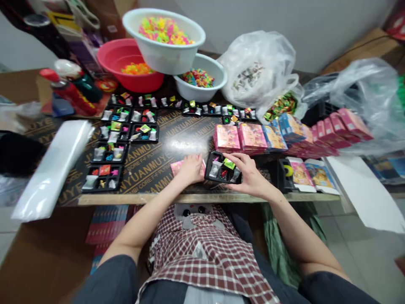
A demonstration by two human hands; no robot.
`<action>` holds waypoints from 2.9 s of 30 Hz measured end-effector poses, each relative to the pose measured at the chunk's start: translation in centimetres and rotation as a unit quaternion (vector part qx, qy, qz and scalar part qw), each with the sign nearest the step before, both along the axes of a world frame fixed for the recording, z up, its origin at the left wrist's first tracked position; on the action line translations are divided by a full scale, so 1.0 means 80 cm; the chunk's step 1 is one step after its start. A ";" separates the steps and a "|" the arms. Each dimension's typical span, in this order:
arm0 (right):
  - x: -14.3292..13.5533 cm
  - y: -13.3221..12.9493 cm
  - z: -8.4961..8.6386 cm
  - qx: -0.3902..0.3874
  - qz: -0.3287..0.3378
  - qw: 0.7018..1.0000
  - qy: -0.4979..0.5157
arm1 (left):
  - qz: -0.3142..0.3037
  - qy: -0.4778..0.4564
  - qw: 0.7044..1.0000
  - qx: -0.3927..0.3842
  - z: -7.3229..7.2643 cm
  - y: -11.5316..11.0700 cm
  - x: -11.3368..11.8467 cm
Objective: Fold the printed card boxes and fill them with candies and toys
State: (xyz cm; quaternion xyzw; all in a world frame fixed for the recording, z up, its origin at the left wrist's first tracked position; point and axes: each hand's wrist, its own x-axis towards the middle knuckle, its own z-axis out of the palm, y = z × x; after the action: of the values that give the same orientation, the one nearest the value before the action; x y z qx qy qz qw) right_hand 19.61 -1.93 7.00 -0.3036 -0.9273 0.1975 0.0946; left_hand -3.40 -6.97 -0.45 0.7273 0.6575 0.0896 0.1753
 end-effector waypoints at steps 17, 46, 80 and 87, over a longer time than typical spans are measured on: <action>0.059 -0.021 -0.049 -0.008 -0.061 0.998 0.014 | -0.074 -0.206 0.973 0.073 0.016 -0.033 0.022; 0.025 -0.024 -0.117 -0.203 -0.301 0.870 0.334 | -0.035 -0.099 0.979 0.173 -0.009 -0.017 0.079; -0.010 -0.007 -0.078 -0.457 -0.341 0.623 0.536 | 0.316 -0.730 0.605 -0.039 -0.001 -0.005 0.101; -0.001 -0.003 -0.086 -0.503 -0.335 0.608 0.515 | 0.244 -0.695 0.673 0.069 -0.002 0.005 0.099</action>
State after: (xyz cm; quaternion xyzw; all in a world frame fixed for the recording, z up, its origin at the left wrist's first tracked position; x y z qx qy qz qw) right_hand 19.53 -2.18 0.15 -0.4410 -0.3142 0.7109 0.4488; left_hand 4.49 -6.56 -0.59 0.2788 0.4915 0.6539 0.5030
